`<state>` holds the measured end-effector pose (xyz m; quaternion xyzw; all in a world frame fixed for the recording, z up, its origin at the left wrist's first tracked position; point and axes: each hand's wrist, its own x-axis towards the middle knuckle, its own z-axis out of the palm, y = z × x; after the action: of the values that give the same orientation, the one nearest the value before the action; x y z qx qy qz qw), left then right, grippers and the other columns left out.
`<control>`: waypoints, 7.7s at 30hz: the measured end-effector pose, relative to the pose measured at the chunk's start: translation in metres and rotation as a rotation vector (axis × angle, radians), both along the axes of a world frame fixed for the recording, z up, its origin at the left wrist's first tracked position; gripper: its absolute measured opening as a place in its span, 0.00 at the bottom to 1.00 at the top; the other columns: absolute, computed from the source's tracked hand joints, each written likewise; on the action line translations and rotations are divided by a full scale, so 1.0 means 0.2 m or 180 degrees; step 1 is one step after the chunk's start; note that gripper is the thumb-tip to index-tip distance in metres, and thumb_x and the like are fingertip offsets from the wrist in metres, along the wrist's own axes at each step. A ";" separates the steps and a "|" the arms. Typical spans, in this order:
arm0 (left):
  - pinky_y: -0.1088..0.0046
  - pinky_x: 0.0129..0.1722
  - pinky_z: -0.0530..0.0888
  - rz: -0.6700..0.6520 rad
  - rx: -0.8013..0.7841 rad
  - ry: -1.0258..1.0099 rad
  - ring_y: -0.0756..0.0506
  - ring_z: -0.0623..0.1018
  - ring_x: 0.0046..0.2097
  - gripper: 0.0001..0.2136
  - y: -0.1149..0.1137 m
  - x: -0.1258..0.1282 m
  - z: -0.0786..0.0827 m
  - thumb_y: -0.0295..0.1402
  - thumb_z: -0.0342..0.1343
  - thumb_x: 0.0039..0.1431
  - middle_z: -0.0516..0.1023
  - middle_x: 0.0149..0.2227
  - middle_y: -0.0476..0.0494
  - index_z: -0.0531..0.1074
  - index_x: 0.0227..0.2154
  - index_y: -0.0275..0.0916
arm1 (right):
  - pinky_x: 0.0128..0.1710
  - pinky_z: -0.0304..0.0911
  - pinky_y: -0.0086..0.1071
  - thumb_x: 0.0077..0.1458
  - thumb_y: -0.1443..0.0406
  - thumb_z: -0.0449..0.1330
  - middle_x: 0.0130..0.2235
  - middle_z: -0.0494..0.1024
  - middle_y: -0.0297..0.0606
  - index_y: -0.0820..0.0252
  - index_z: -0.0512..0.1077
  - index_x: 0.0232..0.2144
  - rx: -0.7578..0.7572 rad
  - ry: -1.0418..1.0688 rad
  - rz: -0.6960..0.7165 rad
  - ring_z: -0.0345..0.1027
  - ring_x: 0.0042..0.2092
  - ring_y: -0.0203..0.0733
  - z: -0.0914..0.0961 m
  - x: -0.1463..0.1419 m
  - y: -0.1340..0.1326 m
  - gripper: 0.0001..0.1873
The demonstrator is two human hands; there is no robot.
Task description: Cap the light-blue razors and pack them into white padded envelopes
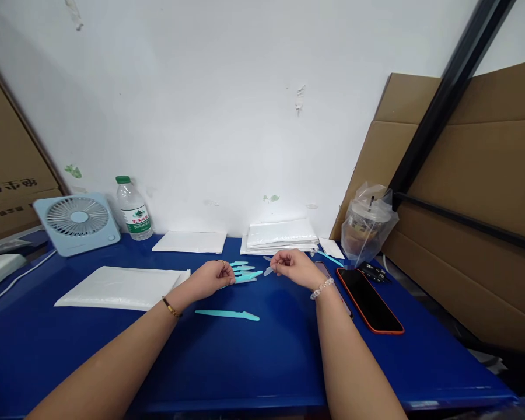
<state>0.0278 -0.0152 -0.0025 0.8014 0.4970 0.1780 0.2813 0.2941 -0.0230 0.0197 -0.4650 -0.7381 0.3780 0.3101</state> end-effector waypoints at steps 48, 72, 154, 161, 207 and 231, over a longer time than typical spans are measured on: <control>0.76 0.26 0.67 -0.0111 -0.0354 -0.0862 0.51 0.72 0.26 0.15 -0.03 0.04 0.03 0.46 0.50 0.52 0.72 0.28 0.49 0.65 0.32 0.37 | 0.35 0.59 0.32 0.47 0.70 0.56 0.32 0.72 0.42 0.62 0.69 0.25 0.0511 -0.1776 -0.0818 0.65 0.34 0.40 -0.20 -0.11 0.10 0.02; 0.76 0.28 0.68 0.0111 -0.0549 -0.1340 0.53 0.70 0.25 0.13 -0.02 0.03 0.07 0.43 0.53 0.51 0.70 0.27 0.50 0.64 0.31 0.36 | 0.28 0.66 0.26 0.40 0.60 0.68 0.24 0.76 0.36 0.63 0.72 0.30 -0.0416 0.2401 -0.0719 0.71 0.28 0.34 -0.06 -0.20 0.01 0.16; 0.72 0.29 0.64 -0.0309 0.0965 0.0555 0.43 0.75 0.32 0.10 -0.10 0.10 0.02 0.39 0.46 0.57 0.73 0.31 0.43 0.63 0.38 0.39 | 0.41 0.61 0.33 0.53 0.56 0.54 0.46 0.71 0.40 0.54 0.62 0.51 0.1606 -0.0938 -0.0472 0.66 0.45 0.44 0.08 -0.29 -0.16 0.23; 0.74 0.29 0.65 -0.0528 0.0781 0.0069 0.44 0.75 0.32 0.07 -0.12 0.13 -0.01 0.34 0.49 0.53 0.74 0.31 0.44 0.65 0.34 0.39 | 0.55 0.52 0.38 0.60 0.60 0.44 0.55 0.63 0.41 0.55 0.61 0.53 0.1935 -0.0838 -0.0159 0.55 0.56 0.44 0.10 -0.37 -0.22 0.20; 0.67 0.49 0.64 -0.0543 0.0830 0.0026 0.39 0.69 0.48 0.36 -0.22 -0.25 0.19 0.35 0.63 0.34 0.68 0.48 0.44 0.62 0.52 0.44 | 0.31 0.60 0.33 0.55 0.73 0.49 0.34 0.76 0.47 0.62 0.69 0.34 0.2095 -0.3628 -0.0217 0.71 0.37 0.46 0.29 -0.54 -0.22 0.10; 0.69 0.42 0.66 -0.0814 -0.0060 -0.3176 0.43 0.69 0.44 0.35 -0.41 -0.04 0.30 0.34 0.62 0.42 0.67 0.46 0.42 0.54 0.55 0.41 | 0.35 0.60 0.32 0.42 0.73 0.62 0.38 0.75 0.37 0.58 0.74 0.39 0.1955 -0.3392 0.1119 0.68 0.37 0.41 1.13 -0.66 -0.49 0.19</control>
<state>0.0204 -0.0966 0.0578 0.6707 0.2019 0.4984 0.5109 0.1620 -0.1204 0.2459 -0.3512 -0.9309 -0.0886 -0.0469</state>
